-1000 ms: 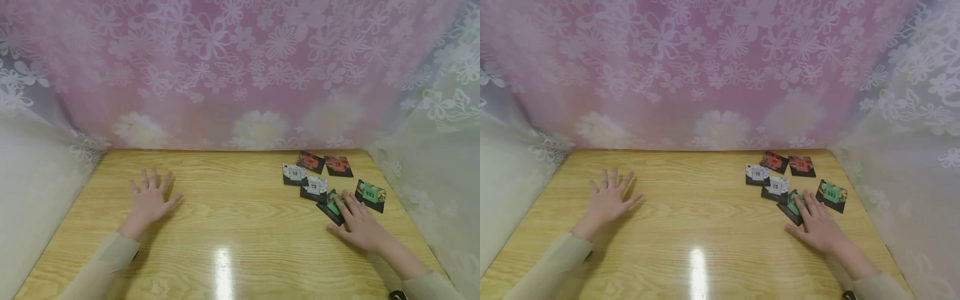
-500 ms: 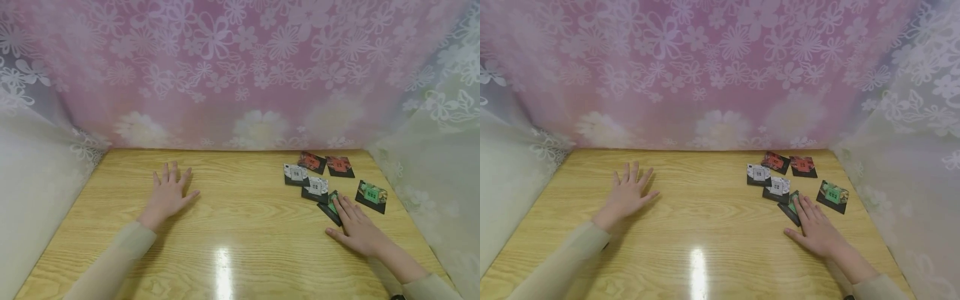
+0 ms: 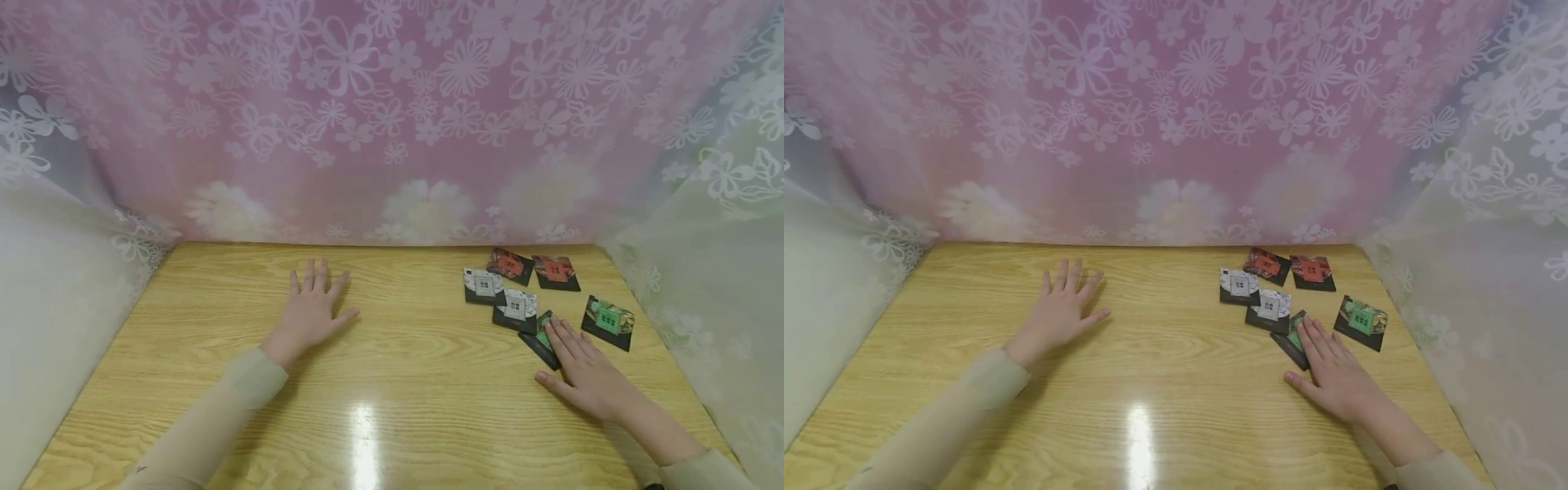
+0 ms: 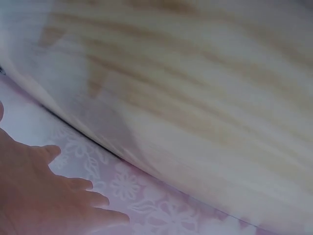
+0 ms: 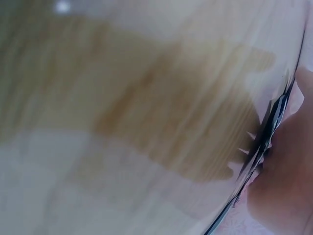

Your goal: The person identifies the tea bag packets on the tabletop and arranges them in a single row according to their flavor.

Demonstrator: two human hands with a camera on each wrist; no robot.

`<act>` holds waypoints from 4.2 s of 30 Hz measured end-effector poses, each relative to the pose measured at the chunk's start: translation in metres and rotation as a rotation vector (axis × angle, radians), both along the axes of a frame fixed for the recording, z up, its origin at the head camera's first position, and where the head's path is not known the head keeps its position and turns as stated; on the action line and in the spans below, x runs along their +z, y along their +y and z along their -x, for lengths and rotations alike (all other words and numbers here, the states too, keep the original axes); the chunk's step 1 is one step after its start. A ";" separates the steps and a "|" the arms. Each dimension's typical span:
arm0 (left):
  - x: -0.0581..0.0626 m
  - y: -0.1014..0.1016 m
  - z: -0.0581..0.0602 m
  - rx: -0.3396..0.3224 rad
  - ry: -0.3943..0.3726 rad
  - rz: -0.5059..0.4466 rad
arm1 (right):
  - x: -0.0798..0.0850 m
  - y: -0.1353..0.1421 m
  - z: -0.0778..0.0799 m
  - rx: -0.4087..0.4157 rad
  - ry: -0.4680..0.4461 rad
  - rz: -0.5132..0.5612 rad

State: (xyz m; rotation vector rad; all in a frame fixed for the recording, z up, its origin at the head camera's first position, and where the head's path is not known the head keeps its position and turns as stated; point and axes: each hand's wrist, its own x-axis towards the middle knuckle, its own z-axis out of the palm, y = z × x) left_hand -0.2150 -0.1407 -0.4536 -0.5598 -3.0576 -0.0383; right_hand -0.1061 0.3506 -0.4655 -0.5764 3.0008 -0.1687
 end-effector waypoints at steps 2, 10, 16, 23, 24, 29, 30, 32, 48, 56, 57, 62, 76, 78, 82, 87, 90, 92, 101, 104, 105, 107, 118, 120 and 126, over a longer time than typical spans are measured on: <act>0.000 0.005 0.000 -0.008 -0.007 -0.004 | 0.000 0.000 0.000 0.018 0.018 0.003; -0.006 0.024 0.005 -0.062 0.015 -0.010 | 0.000 0.001 0.001 0.070 0.032 0.022; -0.008 0.049 0.012 -0.159 0.029 -0.050 | -0.002 0.003 0.000 0.074 0.026 0.028; -0.007 0.090 0.021 -0.280 0.046 -0.016 | -0.004 0.005 0.001 0.096 0.058 0.014; -0.007 0.096 0.022 -0.294 0.042 -0.013 | -0.004 0.005 0.001 0.101 0.064 0.010; -0.004 0.128 0.026 -0.351 0.014 -0.002 | -0.005 0.006 0.000 0.127 0.093 0.001; -0.003 0.135 0.027 -0.362 0.010 -0.002 | -0.005 0.006 0.001 0.131 0.098 -0.002; -0.003 0.147 0.028 -0.380 0.006 0.009 | -0.006 0.005 0.000 0.139 0.108 -0.006; -0.004 0.233 0.034 -0.449 0.033 0.149 | -0.009 0.005 0.002 0.157 0.152 -0.024; -0.007 0.253 0.032 -0.468 0.007 0.230 | -0.010 0.005 0.002 0.146 0.155 -0.027; -0.008 0.254 0.032 -0.475 0.003 0.234 | -0.010 0.004 0.001 0.148 0.159 -0.030; -0.008 0.254 0.028 -0.492 -0.045 0.245 | -0.009 0.004 0.000 0.152 0.176 -0.037; -0.019 0.243 0.031 -0.548 -0.055 0.271 | -0.011 0.003 -0.002 0.158 0.188 -0.038; -0.020 0.242 0.032 -0.554 -0.054 0.270 | -0.011 0.004 -0.002 0.153 0.182 -0.039; -0.020 0.238 0.033 -0.565 -0.054 0.264 | -0.013 0.004 -0.002 0.139 0.163 -0.037; -0.017 0.231 0.033 -0.569 -0.058 0.255 | -0.012 0.003 -0.001 0.150 0.177 -0.033; -0.016 0.226 0.033 -0.565 -0.068 0.250 | -0.010 0.002 -0.002 0.158 0.185 -0.034; -0.017 0.223 0.034 -0.568 -0.068 0.240 | -0.010 0.001 -0.002 0.159 0.185 -0.034; -0.019 0.209 0.038 -0.582 -0.069 0.236 | -0.008 0.000 -0.002 0.159 0.192 -0.040; -0.021 0.202 0.039 -0.587 -0.065 0.224 | -0.009 0.000 -0.002 0.160 0.191 -0.037; -0.021 0.200 0.039 -0.589 -0.060 0.225 | -0.009 0.000 -0.002 0.160 0.190 -0.035; -0.022 0.195 0.039 -0.591 -0.058 0.226 | -0.009 0.000 -0.002 0.162 0.187 -0.029; -0.023 0.169 0.038 -0.582 -0.073 0.216 | -0.011 0.000 -0.004 0.143 0.174 -0.037; -0.022 0.164 0.037 -0.578 -0.078 0.210 | -0.010 0.000 -0.005 0.149 0.182 -0.035; -0.018 0.147 0.032 -0.577 -0.091 0.198 | -0.010 -0.001 -0.005 0.148 0.193 -0.026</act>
